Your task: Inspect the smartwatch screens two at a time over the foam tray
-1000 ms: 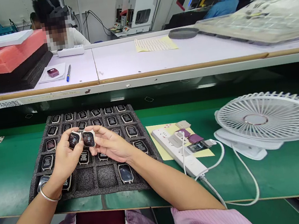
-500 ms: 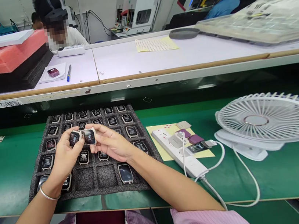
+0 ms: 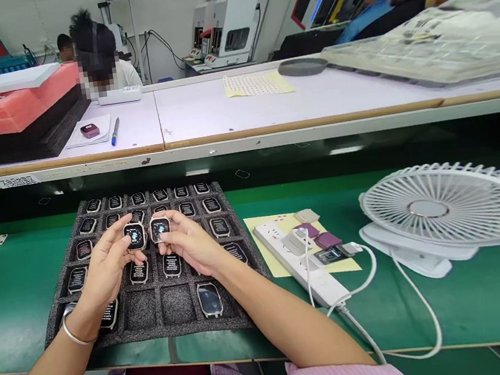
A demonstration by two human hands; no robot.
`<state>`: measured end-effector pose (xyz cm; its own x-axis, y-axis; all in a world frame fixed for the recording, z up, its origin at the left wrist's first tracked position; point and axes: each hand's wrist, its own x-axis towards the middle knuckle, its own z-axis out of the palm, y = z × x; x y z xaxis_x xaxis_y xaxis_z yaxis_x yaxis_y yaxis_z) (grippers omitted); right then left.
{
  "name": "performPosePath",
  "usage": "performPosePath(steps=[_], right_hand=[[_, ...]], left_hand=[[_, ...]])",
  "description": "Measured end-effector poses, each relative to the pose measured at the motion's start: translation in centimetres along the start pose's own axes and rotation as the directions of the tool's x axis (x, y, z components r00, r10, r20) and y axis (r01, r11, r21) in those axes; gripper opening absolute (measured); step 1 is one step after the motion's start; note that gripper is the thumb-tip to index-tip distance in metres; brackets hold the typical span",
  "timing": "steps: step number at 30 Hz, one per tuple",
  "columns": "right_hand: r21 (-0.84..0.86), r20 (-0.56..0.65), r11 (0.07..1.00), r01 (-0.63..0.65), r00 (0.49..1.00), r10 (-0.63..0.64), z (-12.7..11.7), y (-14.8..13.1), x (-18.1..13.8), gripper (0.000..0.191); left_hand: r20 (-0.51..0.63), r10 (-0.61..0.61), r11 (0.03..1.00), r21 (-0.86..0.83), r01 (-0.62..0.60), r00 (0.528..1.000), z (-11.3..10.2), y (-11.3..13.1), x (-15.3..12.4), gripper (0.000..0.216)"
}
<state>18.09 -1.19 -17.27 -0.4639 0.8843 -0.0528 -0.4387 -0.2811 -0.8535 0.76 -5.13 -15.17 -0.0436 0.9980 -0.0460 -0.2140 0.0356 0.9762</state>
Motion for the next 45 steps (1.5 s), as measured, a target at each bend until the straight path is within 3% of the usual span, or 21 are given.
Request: performPosePath(steps=[7, 18, 25, 33, 45], right_hand=[[-0.077, 0.025, 0.995, 0.066, 0.998, -0.065, 0.1, 0.1, -0.2, 0.038], [-0.071, 0.017, 0.995, 0.068, 0.998, -0.067, 0.1, 0.2, -0.2, 0.033], [0.025, 0.11, 0.999, -0.021, 0.994, 0.018, 0.2, -0.1, -0.5, 0.043], [0.007, 0.184, 1.0, -0.003, 0.983, 0.002, 0.0, 0.1, -0.6, 0.04], [0.061, 0.223, 0.995, -0.078, 0.973, 0.063, 0.3, 0.0, -0.6, 0.043]], left_hand=[[0.013, 0.055, 0.996, 0.071, -0.056, 0.998, -0.1, -0.5, 0.0, 0.053], [0.043, 0.06, 0.991, 0.12, -0.065, 0.997, -0.2, -0.6, 0.1, 0.047], [-0.024, 0.213, 0.964, 0.167, -0.206, 0.977, -0.2, -0.8, 0.4, 0.046], [-0.031, 0.229, 0.922, 0.328, -0.207, 0.973, -0.6, -1.1, 0.5, 0.043], [-0.047, 0.274, 0.913, 0.327, -0.244, 0.961, -0.4, -1.2, 0.2, 0.042]])
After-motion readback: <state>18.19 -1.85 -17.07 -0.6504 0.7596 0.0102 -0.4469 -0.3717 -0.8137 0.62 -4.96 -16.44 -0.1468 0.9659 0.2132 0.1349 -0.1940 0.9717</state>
